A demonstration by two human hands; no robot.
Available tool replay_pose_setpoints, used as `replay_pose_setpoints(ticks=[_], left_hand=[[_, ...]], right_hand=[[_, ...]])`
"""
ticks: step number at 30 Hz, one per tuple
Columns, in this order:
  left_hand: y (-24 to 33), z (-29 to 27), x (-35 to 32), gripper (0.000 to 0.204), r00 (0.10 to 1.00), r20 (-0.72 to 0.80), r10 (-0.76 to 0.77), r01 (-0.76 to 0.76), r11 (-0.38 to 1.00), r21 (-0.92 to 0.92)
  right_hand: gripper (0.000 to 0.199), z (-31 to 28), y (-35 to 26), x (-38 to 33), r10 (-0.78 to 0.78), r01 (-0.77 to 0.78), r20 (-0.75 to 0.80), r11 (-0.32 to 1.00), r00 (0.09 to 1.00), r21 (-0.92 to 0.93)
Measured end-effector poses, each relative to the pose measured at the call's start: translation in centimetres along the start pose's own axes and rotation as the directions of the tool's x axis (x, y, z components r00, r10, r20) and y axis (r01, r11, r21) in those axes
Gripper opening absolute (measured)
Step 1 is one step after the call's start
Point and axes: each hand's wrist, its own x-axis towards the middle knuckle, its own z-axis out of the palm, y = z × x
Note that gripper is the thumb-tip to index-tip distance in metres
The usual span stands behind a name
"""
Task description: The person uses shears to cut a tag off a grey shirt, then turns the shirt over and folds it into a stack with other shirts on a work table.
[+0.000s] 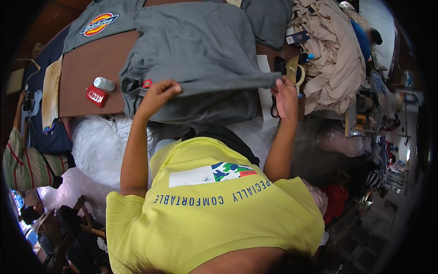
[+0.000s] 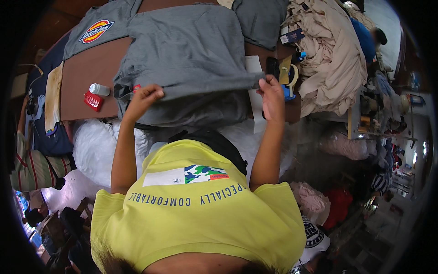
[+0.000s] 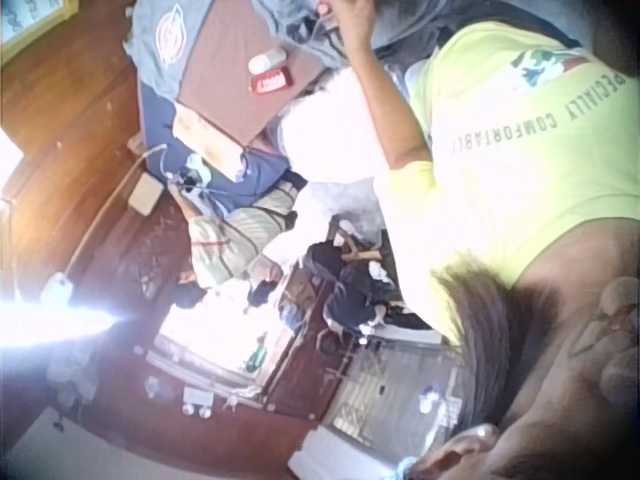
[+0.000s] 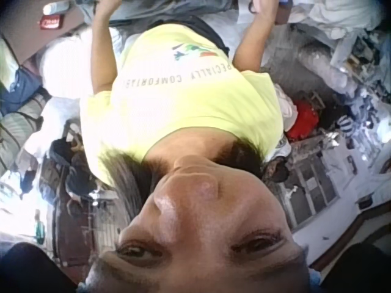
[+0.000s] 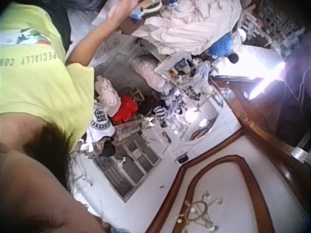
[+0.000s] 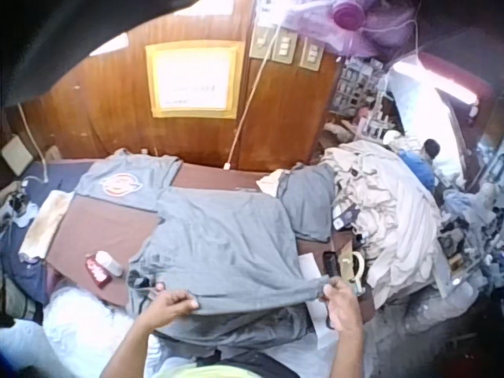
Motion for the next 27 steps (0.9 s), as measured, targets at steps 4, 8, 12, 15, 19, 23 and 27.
replay_pose_setpoints(ticks=[4,8,12,15,19,23,27], left_hand=[[-2.6,0.5,-0.8,0.031,0.943,0.161,-0.292,0.257,0.944,0.209],[-4.0,0.9,1.1,0.078,0.870,0.105,-0.482,0.446,0.679,-0.583],[-4.6,-0.1,4.4,0.120,0.849,0.236,-0.473,0.459,0.437,-0.774],[-5.5,-0.8,6.1,0.083,0.802,0.232,-0.550,0.484,0.371,-0.792],[-3.3,-0.9,5.3,0.048,0.839,-0.180,-0.514,0.386,0.794,-0.470],[0.6,0.1,1.0,0.027,0.859,-0.350,0.374,-0.101,0.793,0.601],[3.0,1.8,-3.9,0.047,0.536,-0.418,0.734,-0.421,0.661,0.622]], right_hand=[[0.010,-4.4,1.4,-0.5,0.367,-0.056,0.175,0.539,0.914,-0.840],[0.010,-2.4,2.0,-0.3,0.385,-0.019,0.270,0.603,0.883,-0.797],[0.017,5.2,2.3,0.1,0.502,0.086,0.519,0.657,0.692,-0.749],[0.025,10.9,5.2,-0.4,0.488,0.287,0.677,0.651,0.550,-0.703],[0.040,16.2,9.0,-0.7,0.329,0.488,0.811,0.667,0.484,-0.563],[0.049,18.3,13.0,2.6,0.387,0.237,0.698,0.749,0.602,-0.619],[0.053,14.0,17.8,13.1,-0.192,0.556,0.532,0.106,0.825,-0.824]])
